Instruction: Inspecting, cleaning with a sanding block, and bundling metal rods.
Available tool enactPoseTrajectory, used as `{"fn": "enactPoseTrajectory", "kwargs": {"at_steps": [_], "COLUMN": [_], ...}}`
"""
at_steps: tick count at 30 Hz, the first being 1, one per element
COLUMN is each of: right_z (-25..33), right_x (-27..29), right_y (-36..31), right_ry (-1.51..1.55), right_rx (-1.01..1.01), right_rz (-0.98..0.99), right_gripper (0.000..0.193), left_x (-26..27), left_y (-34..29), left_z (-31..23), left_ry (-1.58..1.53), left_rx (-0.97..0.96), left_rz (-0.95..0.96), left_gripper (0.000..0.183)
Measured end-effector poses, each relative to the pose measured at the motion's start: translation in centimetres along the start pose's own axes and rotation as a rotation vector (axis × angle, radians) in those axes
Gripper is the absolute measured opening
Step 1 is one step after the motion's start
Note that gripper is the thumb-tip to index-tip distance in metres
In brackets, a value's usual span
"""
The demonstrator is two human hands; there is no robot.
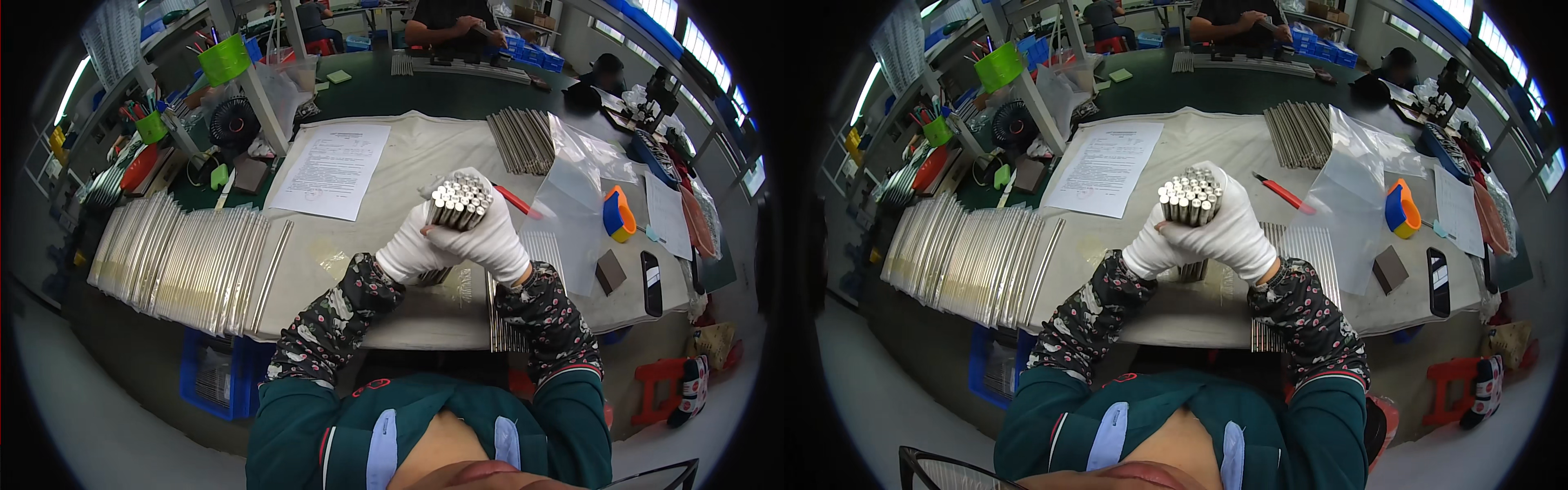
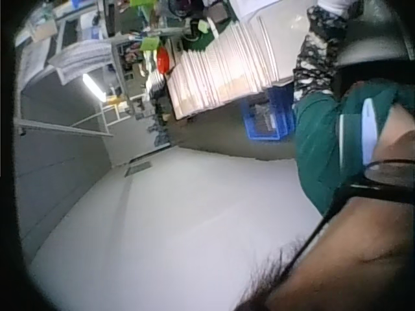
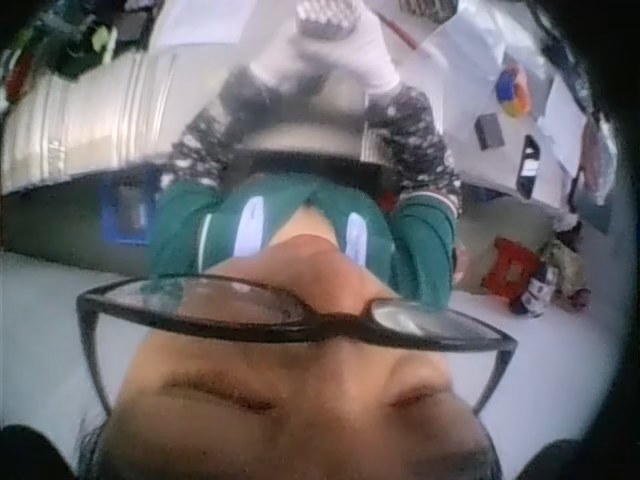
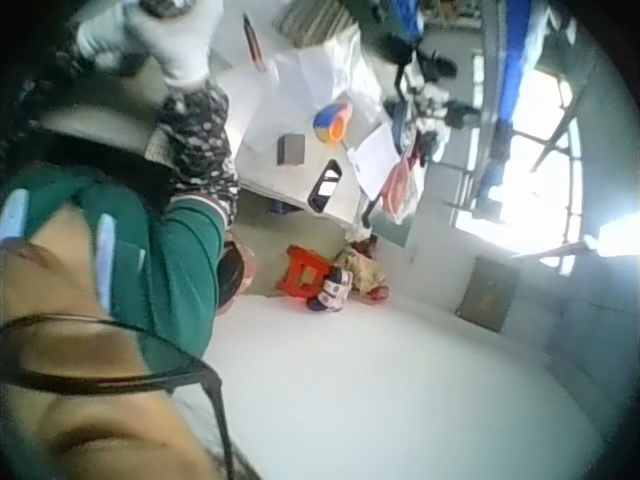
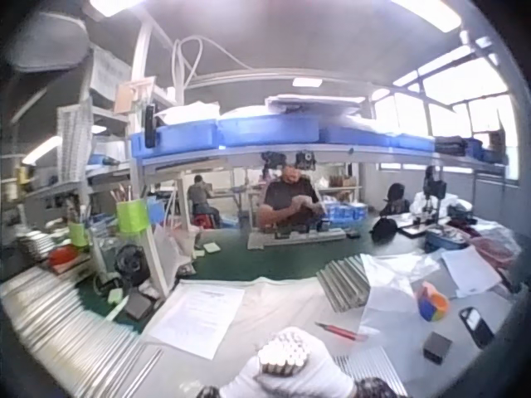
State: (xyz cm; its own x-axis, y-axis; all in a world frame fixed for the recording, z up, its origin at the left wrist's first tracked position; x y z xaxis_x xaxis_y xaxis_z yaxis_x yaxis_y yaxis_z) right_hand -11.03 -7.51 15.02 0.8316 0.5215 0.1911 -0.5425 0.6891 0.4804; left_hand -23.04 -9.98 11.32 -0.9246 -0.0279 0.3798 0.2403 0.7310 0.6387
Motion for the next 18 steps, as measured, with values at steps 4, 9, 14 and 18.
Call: {"fn": "enactPoseTrajectory", "kwargs": {"at_steps": [4,9,14,18], "right_z": [0.7,1.5,0.4,1.3], "right_x": [-0.3,0.3,1.0,2.6], "right_y": [-2.1,-0.7,-0.1,-0.5], "right_ry": [-0.178,-0.188,-0.133,-0.197], "right_rx": [0.225,0.186,-0.015,0.043], "right_rz": [-0.074,-0.048,-0.052,0.023], "right_gripper": [0.058,0.059,0.061,0.074], "left_x": [-1.0,-0.8,0.0,0.7], "left_y": [-2.1,-0.3,0.7,2.6], "left_z": [-2.2,-0.7,0.4,-2.7], "left_ry": [-0.104,0.202,-0.238,-0.505], "left_rx": [-0.058,-0.164,0.073,0.186], "left_rz": [-0.061,0.03,-0.004,-0.135], "left_gripper": [0.046,0.047,0.051,0.059]}}
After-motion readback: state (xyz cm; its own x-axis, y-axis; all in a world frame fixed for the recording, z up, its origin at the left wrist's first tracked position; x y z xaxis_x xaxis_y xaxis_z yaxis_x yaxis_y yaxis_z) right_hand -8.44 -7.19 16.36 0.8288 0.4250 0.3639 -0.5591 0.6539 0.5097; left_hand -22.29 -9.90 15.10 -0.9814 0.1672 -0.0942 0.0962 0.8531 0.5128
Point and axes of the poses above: each hand's wrist, its own y-axis towards the middle knuckle, its own x-axis out of the back of the hand, z = x × y, the point moved 2 cm from there along y, towards the middle knuckle, and after that the axes turned 4 degrees about -y, right-handed, at the moved point
